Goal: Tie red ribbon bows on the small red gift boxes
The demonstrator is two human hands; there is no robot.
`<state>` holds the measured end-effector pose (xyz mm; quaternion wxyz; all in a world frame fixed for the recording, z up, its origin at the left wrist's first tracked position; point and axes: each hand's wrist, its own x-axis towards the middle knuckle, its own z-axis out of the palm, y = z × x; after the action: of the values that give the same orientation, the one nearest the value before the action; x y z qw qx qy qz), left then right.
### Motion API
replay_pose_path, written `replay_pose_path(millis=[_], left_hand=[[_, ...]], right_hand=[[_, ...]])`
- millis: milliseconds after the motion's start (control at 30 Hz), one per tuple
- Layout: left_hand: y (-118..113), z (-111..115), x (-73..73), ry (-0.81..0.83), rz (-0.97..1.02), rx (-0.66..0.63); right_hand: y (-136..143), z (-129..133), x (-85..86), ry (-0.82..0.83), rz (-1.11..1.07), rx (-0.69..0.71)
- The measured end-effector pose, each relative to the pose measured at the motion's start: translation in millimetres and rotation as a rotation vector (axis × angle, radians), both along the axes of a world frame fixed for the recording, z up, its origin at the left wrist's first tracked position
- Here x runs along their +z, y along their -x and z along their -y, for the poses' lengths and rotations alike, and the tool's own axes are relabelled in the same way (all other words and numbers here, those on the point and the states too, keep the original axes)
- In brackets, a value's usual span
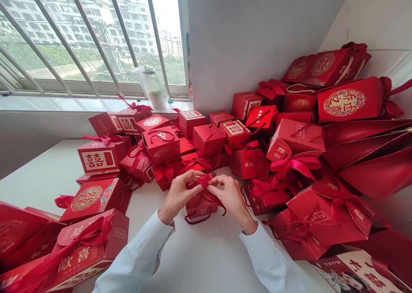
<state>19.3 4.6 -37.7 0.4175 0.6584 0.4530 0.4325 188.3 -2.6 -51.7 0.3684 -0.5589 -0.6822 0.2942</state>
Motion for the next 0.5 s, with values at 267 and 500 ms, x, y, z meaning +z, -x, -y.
replay_pose_path(millis=[267, 500], left_hand=[[16, -1, 11.1, 0.059, -0.039, -0.1], [22, -2, 15.1, -0.036, -0.174, -0.126]], right_hand=[[10, 0, 12.1, -0.06, 0.045, -0.039], [15, 3, 9.2, -0.124, 0.061, -0.067]])
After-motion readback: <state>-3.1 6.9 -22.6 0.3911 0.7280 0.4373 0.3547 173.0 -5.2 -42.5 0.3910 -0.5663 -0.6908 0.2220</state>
